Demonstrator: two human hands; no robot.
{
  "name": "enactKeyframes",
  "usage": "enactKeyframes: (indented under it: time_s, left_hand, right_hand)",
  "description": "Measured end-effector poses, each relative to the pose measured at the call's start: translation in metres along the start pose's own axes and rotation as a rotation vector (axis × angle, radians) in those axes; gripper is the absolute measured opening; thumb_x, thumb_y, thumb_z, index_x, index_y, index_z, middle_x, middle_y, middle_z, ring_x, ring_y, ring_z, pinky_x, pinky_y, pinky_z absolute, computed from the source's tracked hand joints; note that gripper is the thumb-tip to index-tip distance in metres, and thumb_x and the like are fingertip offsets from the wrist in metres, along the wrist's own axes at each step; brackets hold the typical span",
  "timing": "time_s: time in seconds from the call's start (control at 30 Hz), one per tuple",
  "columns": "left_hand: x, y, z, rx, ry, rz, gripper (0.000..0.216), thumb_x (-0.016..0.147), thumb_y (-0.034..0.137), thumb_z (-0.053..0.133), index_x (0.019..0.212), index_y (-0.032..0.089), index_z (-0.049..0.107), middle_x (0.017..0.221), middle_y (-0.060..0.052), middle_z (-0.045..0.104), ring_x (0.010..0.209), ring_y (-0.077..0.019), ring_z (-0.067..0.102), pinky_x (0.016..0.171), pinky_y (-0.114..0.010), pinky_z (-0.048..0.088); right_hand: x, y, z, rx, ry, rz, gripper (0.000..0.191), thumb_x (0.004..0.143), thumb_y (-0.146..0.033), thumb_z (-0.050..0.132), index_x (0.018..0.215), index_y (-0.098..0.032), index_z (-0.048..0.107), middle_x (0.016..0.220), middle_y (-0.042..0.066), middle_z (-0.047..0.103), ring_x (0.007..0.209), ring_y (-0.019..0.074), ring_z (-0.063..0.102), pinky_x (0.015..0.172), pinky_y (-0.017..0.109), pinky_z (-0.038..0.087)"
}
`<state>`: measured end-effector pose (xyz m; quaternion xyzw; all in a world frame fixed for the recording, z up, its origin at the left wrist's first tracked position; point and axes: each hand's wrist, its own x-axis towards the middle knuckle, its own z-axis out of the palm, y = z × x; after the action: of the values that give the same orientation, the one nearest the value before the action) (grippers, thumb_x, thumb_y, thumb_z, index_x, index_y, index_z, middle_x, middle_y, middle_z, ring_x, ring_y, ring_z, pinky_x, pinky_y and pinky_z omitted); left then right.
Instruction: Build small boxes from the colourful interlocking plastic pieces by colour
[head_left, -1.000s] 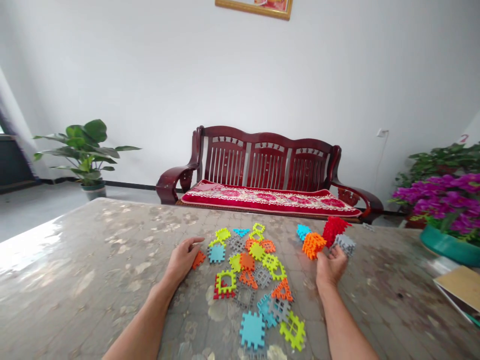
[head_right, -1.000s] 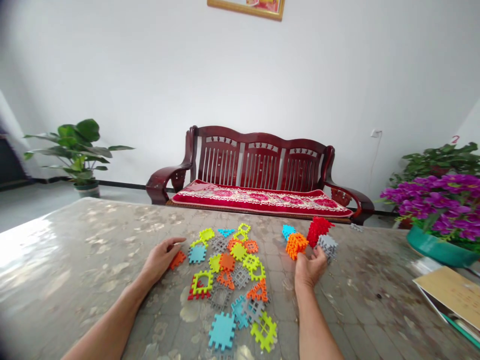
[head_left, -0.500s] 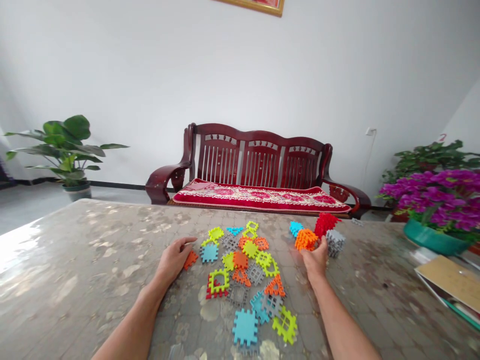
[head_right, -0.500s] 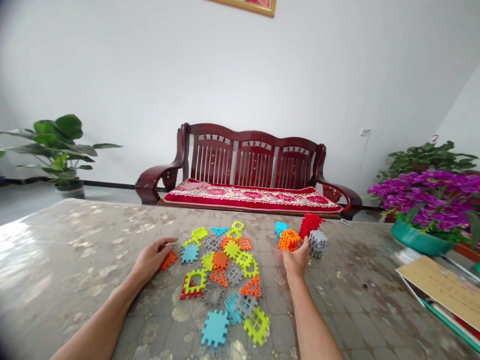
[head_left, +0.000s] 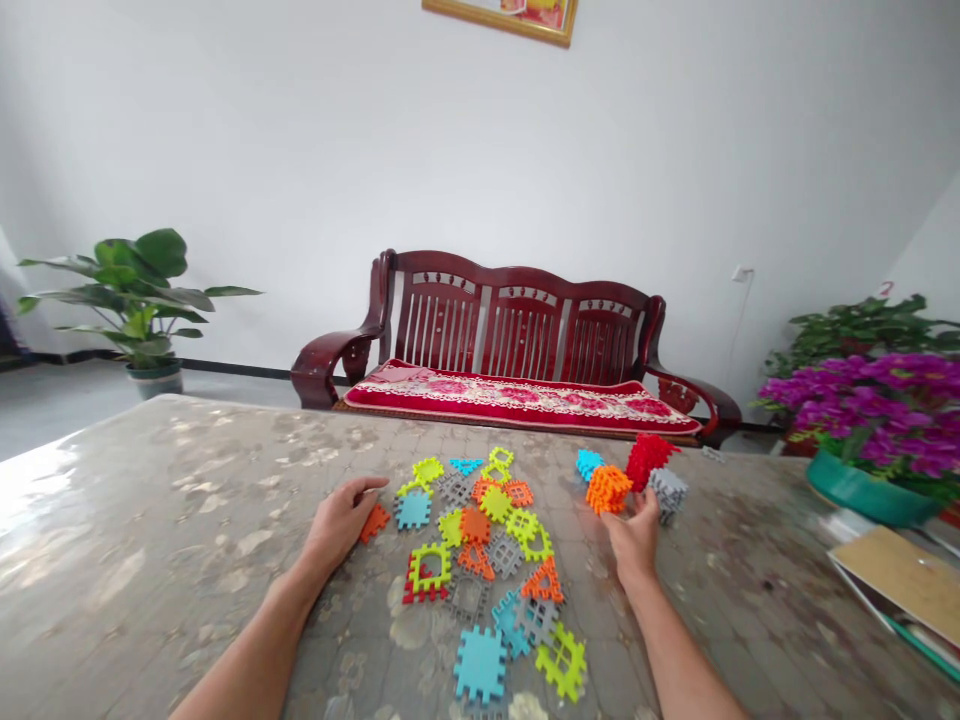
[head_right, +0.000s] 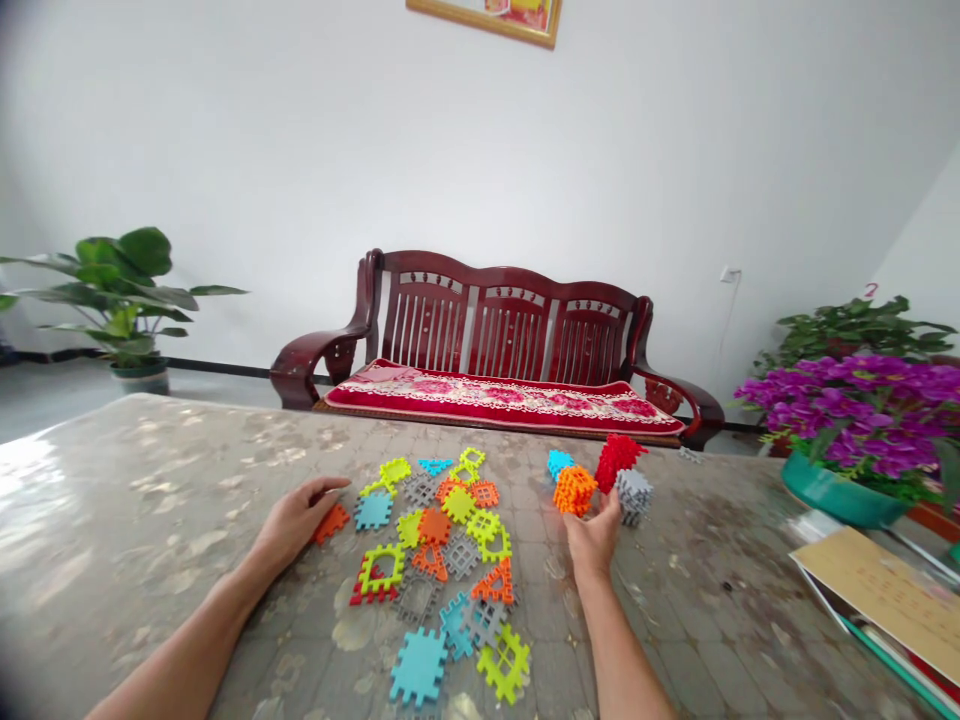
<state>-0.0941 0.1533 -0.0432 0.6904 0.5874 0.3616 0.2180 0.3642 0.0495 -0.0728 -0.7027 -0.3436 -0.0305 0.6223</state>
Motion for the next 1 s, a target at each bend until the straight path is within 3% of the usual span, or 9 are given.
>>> enactKeyframes:
  time_s: [0.13,0.33,0.63,1.0]
  left_hand:
    - [0.002,-0.003,0.0,0.017,-0.024,-0.008,0.044,0.078,0.041,0.045,0.107,0.02,0.071,0.085,-0.002,0.074,0.079,-0.02,0.065,0.073,-0.027,0.048]
    - [0.003,-0.004,0.001,0.007,-0.017,-0.001,0.042,0.075,0.041,0.047,0.102,0.021,0.072,0.086,-0.002,0.075,0.079,-0.0203,0.066,0.073,-0.027,0.048]
    - [0.005,-0.009,0.003,0.028,-0.042,0.006,0.042,0.077,0.042,0.047,0.104,0.022,0.072,0.091,-0.003,0.076,0.083,-0.0209,0.067,0.077,-0.027,0.049]
    - [0.005,-0.011,0.003,0.052,-0.031,0.036,0.041,0.077,0.042,0.047,0.101,0.023,0.072,0.092,-0.003,0.076,0.087,-0.0215,0.068,0.08,-0.027,0.049]
  right_hand:
    - [0.002,-0.007,-0.002,0.008,-0.064,0.078,0.111,0.051,-0.039,0.069,0.147,-0.012,0.02,0.133,0.019,0.053,0.116,0.0318,0.056,0.099,0.042,0.044]
    - [0.007,-0.007,0.0,-0.083,-0.08,0.053,0.113,0.053,-0.043,0.073,0.148,-0.013,0.021,0.126,0.018,0.059,0.11,0.0338,0.06,0.095,0.042,0.045]
    - [0.007,-0.01,0.003,-0.178,-0.061,0.043,0.109,0.057,-0.052,0.07,0.148,-0.01,0.026,0.131,0.023,0.055,0.112,0.0357,0.059,0.094,0.043,0.045]
    - [0.009,-0.007,0.005,-0.256,-0.037,0.017,0.092,0.062,-0.048,0.064,0.142,-0.009,0.037,0.128,0.022,0.059,0.109,0.0352,0.06,0.092,0.041,0.044]
